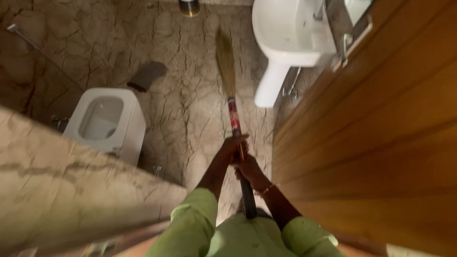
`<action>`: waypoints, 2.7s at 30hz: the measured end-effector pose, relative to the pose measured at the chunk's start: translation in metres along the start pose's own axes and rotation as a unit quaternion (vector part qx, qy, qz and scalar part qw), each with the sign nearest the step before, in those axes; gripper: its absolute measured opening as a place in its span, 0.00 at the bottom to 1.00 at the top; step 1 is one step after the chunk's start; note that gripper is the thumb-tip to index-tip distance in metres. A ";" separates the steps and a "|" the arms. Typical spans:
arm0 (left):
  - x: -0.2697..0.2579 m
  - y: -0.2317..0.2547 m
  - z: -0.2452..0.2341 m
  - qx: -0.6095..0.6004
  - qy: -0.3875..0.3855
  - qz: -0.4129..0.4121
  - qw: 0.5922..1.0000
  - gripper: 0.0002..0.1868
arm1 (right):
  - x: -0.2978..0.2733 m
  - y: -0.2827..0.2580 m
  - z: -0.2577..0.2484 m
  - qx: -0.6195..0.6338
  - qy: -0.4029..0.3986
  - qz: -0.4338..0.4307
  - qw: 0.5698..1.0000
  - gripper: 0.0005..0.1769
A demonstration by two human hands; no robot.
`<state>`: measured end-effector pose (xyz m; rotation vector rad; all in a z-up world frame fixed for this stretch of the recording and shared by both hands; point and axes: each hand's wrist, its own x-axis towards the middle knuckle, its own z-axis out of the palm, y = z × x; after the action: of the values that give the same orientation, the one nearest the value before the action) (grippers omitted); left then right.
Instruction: The person sweeps the bathroom floor using a broom, moving around the toilet, sink, and a small container. The person systematically covers the floor area, sweeping debris toward the center.
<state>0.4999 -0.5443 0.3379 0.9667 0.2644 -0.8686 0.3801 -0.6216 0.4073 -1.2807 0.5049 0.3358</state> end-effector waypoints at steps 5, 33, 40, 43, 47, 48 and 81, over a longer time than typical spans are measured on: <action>0.030 0.019 -0.004 -0.036 0.058 0.004 0.998 0.17 | 0.034 -0.031 -0.005 -0.043 -0.012 0.042 0.998 0.08; 0.297 0.244 -0.081 -0.029 0.016 -0.080 0.996 0.09 | 0.346 -0.189 0.052 0.005 0.043 0.076 0.996 0.08; 0.400 0.309 -0.092 0.016 0.033 -0.064 0.997 0.08 | 0.450 -0.240 0.043 -0.028 0.057 0.065 0.996 0.08; 0.444 0.357 -0.094 0.043 0.047 -0.043 0.997 0.09 | 0.510 -0.270 0.038 -0.051 0.069 0.081 0.993 0.11; 0.496 0.414 -0.071 0.020 0.060 -0.028 0.998 0.10 | 0.565 -0.327 0.020 -0.030 0.038 0.069 0.996 0.08; 0.504 0.421 -0.067 0.003 0.071 -0.025 0.997 0.10 | 0.573 -0.336 0.018 -0.002 0.026 0.066 0.997 0.06; 0.837 0.661 -0.032 0.053 -0.100 -0.181 0.977 0.10 | 0.931 -0.507 -0.037 0.106 0.225 0.086 0.965 0.06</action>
<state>1.5379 -0.7776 0.2575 0.9357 0.2251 -1.3168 1.4172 -0.8253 0.3194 -1.1054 1.0161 0.1269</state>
